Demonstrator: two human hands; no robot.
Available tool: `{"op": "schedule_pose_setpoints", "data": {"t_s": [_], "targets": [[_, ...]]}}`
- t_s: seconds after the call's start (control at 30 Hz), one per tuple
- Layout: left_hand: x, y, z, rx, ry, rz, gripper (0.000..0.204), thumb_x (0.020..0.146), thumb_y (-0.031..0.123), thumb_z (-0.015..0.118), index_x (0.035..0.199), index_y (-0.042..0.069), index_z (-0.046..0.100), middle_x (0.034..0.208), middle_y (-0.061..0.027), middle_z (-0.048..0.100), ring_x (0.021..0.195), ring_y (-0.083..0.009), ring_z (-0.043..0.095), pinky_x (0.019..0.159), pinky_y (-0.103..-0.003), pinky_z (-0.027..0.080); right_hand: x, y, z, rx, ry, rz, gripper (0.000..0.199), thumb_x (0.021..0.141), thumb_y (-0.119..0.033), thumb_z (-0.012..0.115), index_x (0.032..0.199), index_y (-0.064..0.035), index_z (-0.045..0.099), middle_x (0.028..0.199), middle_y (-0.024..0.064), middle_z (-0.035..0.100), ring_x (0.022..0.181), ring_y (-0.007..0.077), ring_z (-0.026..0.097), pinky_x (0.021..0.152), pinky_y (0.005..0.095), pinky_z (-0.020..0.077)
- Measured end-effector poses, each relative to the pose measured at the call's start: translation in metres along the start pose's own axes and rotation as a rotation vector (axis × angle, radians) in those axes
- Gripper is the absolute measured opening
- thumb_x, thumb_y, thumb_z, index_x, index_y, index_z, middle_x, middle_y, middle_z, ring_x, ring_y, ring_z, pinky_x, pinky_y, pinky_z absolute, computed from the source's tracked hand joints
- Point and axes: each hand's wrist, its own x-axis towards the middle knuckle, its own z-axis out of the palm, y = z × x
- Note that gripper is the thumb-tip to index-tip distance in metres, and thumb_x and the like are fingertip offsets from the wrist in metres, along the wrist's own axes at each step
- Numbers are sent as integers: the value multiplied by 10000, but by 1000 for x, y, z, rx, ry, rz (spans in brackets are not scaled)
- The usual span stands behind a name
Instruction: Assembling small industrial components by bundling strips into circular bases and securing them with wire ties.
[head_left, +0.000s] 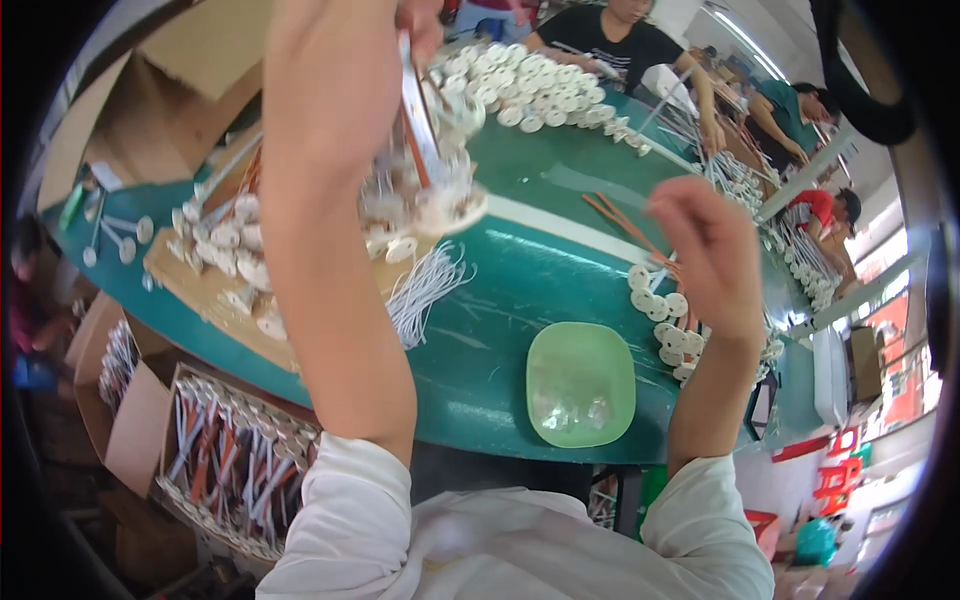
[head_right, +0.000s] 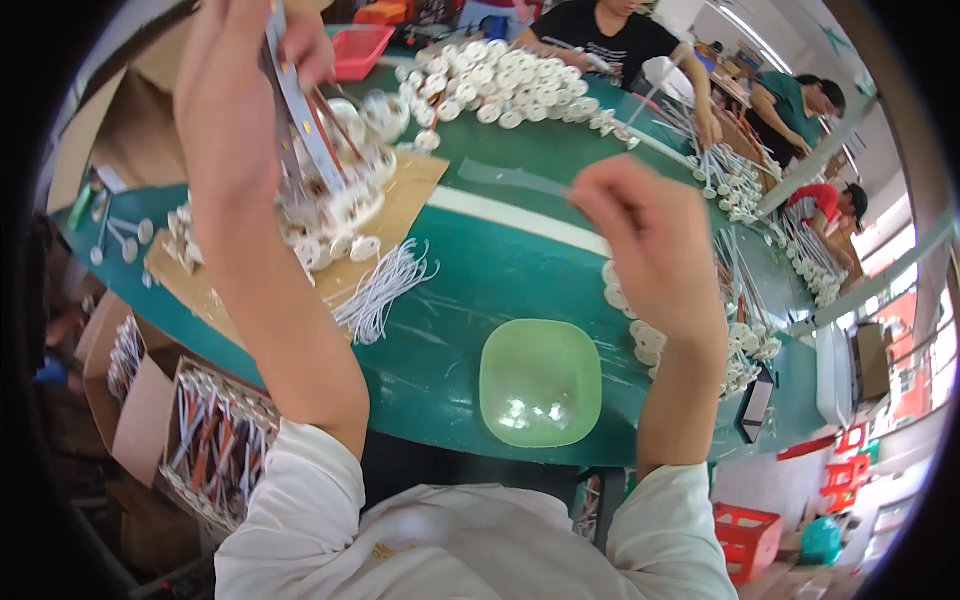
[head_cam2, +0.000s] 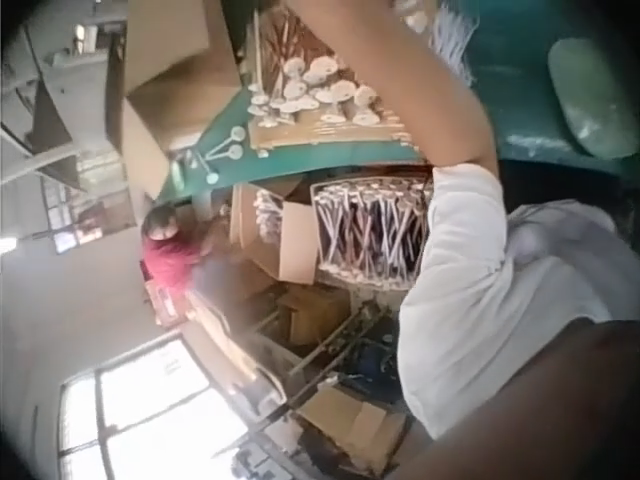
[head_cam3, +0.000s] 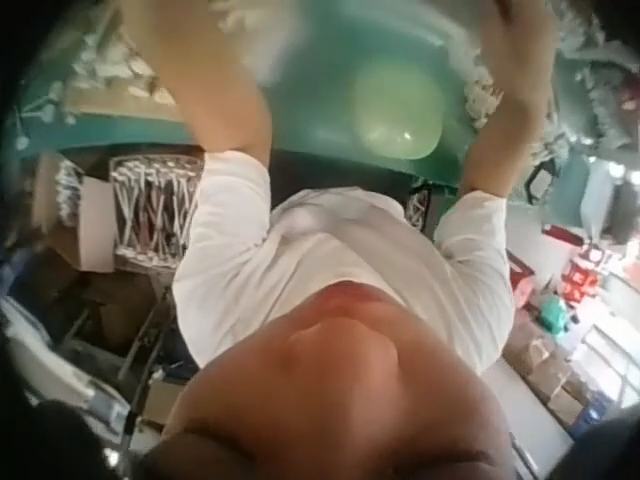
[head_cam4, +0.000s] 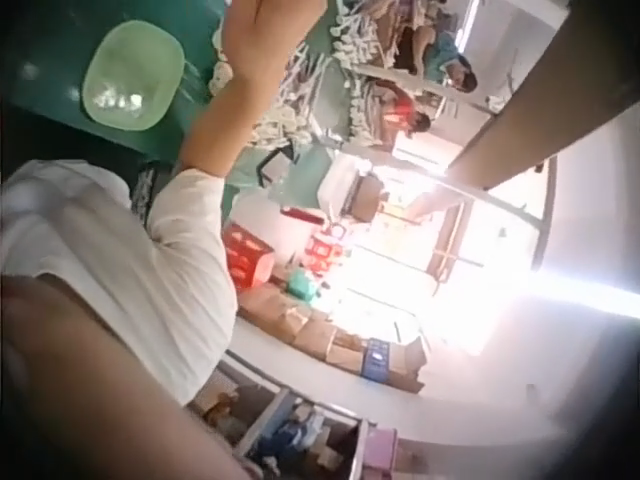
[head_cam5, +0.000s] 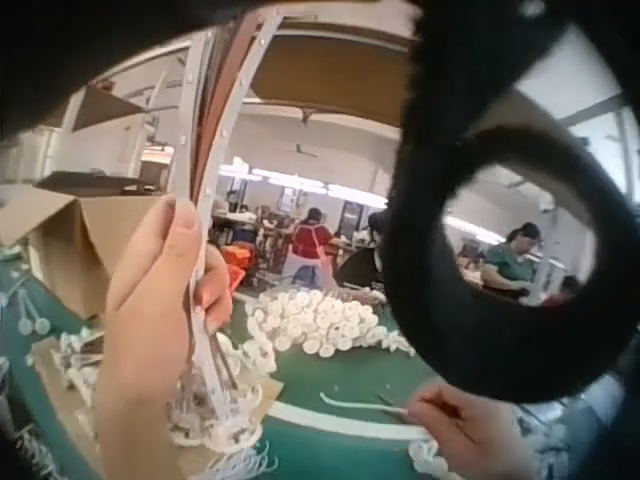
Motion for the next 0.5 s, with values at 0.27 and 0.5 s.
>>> {"op": "schedule_pose_setpoints", "data": {"t_s": [0.27,0.5], "targets": [[-47,-4,93,-502,-808,-285,581,993,348,425,1442,39,222,662,9,433,576,-63,415,530,-202,349,-38,11,-61,367,626,-140,102,947,-67,515,971,-1,589,692,-45,498,564,7,376,497,173,262],[-85,-12,136,-424,-1015,-438,657,965,418,450,1422,5,220,610,-16,409,537,-92,393,508,-231,323,-50,25,-84,159,317,-237,65,830,4,603,894,8,612,708,117,602,572,203,566,551,277,445]]}}
